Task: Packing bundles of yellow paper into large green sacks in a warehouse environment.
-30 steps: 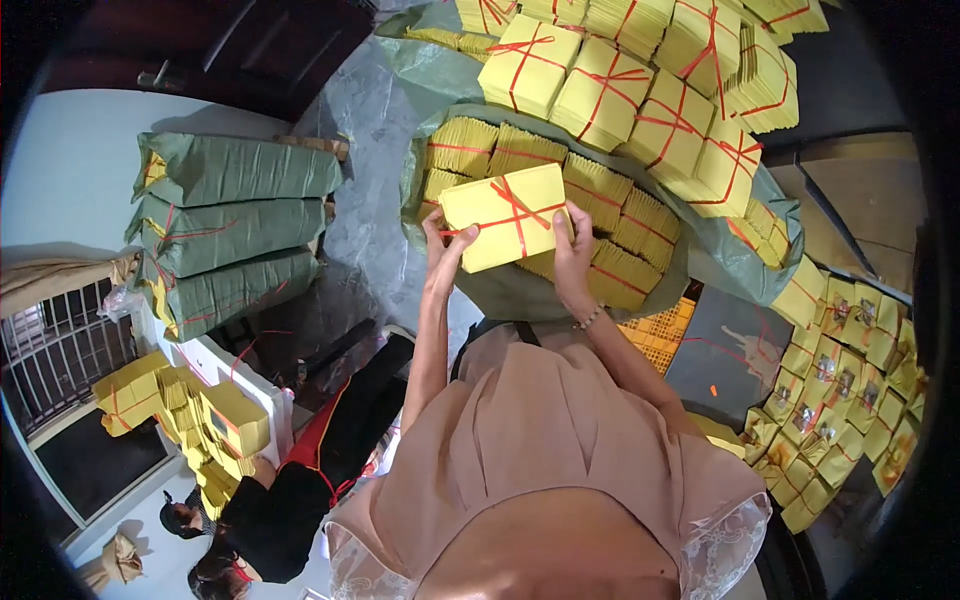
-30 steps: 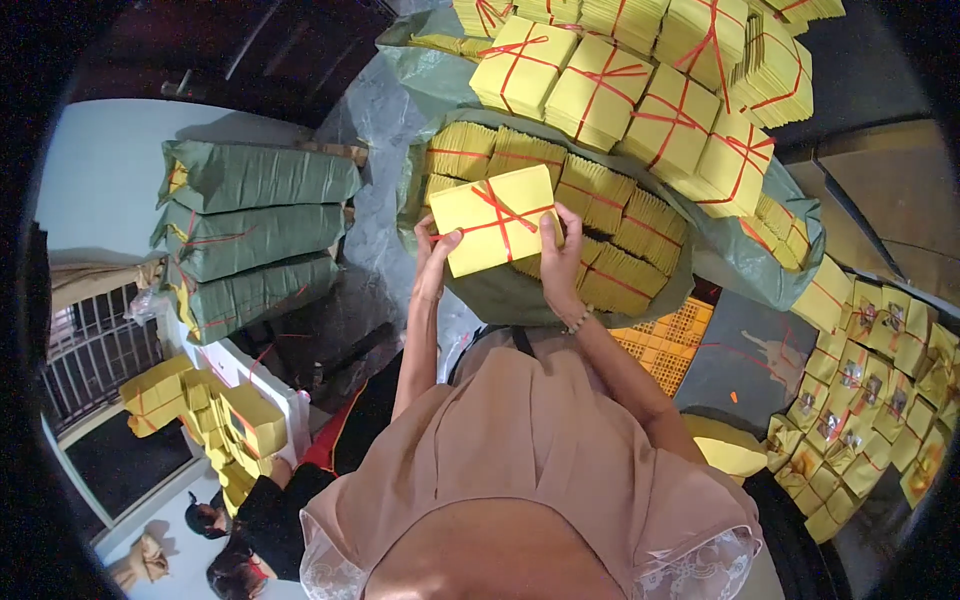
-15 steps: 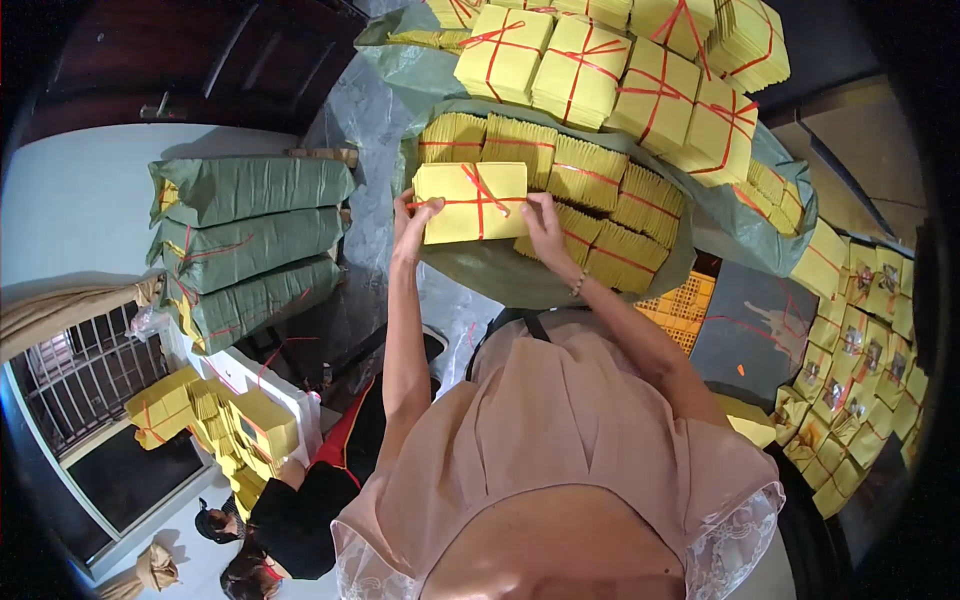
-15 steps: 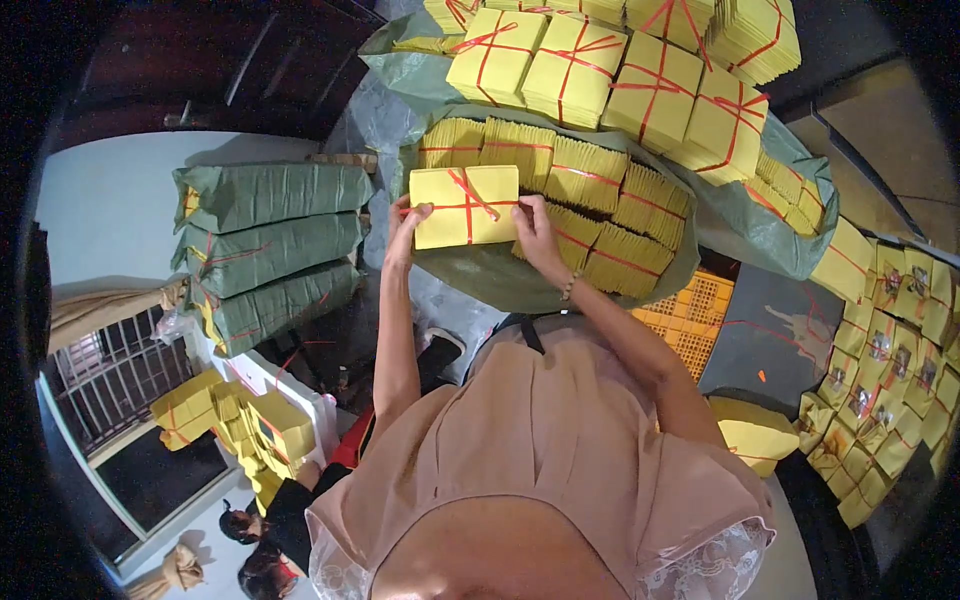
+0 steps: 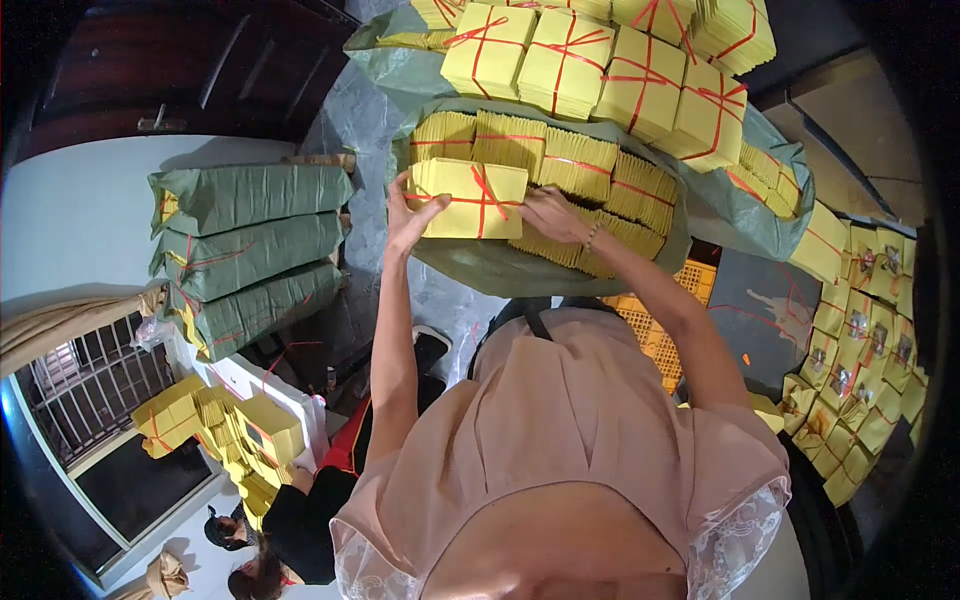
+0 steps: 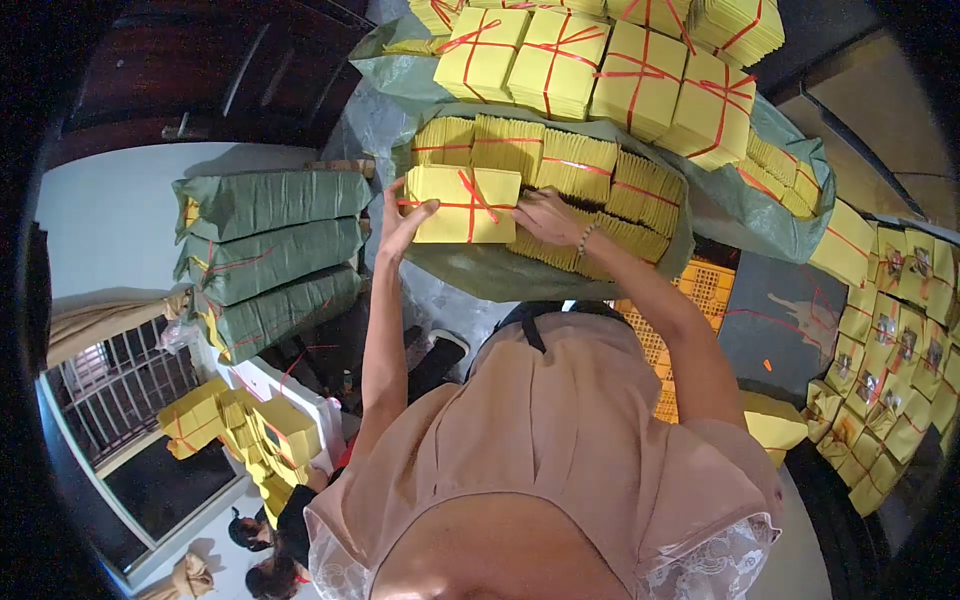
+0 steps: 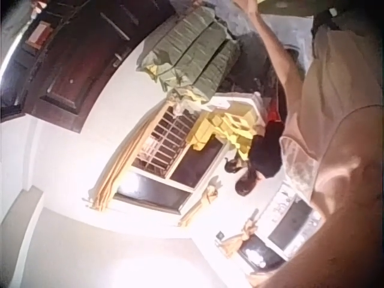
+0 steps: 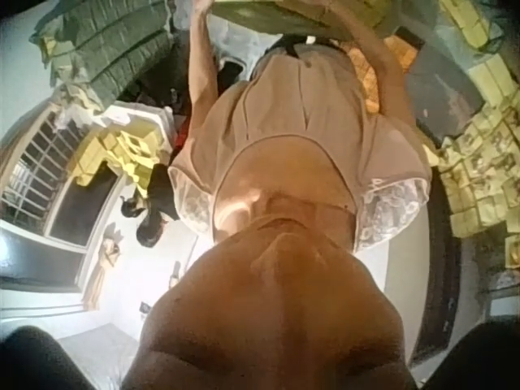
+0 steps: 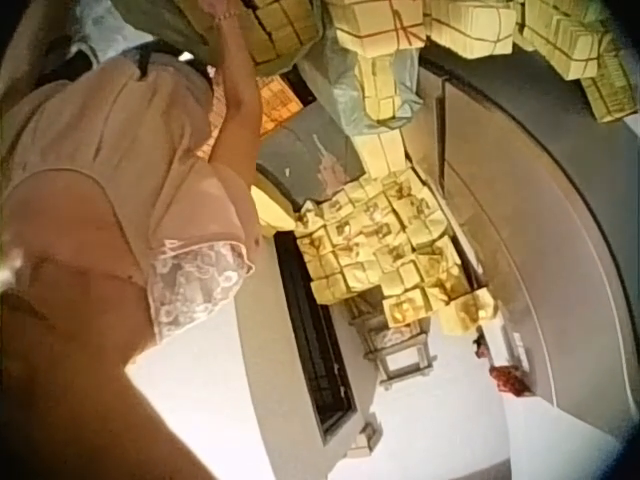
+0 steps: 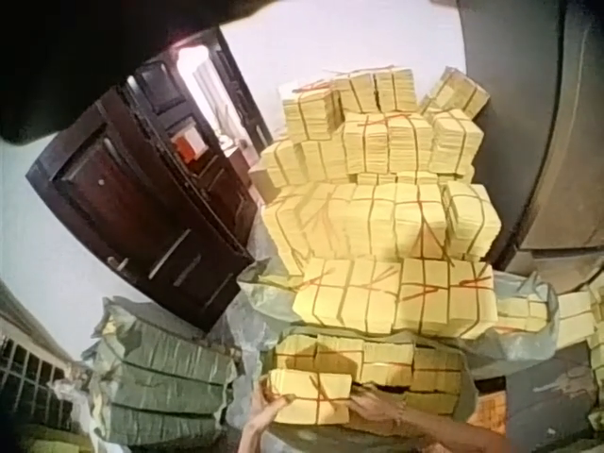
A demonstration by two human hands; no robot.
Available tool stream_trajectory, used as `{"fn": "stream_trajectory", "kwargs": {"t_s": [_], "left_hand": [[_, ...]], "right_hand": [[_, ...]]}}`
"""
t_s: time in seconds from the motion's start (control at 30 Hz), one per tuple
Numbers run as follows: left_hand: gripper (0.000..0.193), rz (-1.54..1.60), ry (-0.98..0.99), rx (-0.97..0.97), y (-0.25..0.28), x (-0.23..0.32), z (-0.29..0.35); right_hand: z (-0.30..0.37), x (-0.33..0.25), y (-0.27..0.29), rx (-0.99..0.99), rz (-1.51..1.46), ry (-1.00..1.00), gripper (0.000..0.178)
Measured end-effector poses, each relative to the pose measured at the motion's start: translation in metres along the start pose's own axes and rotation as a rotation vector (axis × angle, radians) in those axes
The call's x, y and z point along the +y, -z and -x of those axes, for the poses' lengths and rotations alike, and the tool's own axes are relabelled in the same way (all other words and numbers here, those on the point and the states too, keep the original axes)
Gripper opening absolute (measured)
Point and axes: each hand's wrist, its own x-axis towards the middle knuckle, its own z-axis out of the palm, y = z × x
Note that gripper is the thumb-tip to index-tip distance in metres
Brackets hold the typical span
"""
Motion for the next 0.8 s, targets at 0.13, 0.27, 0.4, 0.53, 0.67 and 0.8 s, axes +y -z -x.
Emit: {"fn": "stream_trajectory", "kwargs": {"t_s": [0.13,0.27,0.4,0.53,0.67,0.8], "left_hand": [[0.098,-0.111,-0.029,0.030,0.004,0.007,0.009],[0.090,-0.431,-0.257,0.214,-0.024,0.065,0.040],[0.055,-0.826,-0.783,-0.022,-0.067,0.089,0.069],[0.056,-1.426,-0.855,-0.258,-0.105,0.043,0.061],[0.062,-1.753,-0.904,-0.310,-0.121,0.035,0.060],[0.059,-1.927,-0.893,-0.315,-0.131,0.023,0.058]], "right_hand": [[-0.006,-0.008,0.013,-0.276,0.152,-0.071,0.042],[0.001,0.004,0.012,-0.180,0.179,-0.033,0.043],[-0.002,-0.001,0.016,-0.237,0.208,-0.030,0.039],[0.005,0.006,0.010,-0.105,0.168,0.075,0.032],[0.019,0.008,0.007,-0.128,0.193,0.049,0.028],[0.031,-0.005,0.010,-0.119,0.293,0.129,0.036]]}}
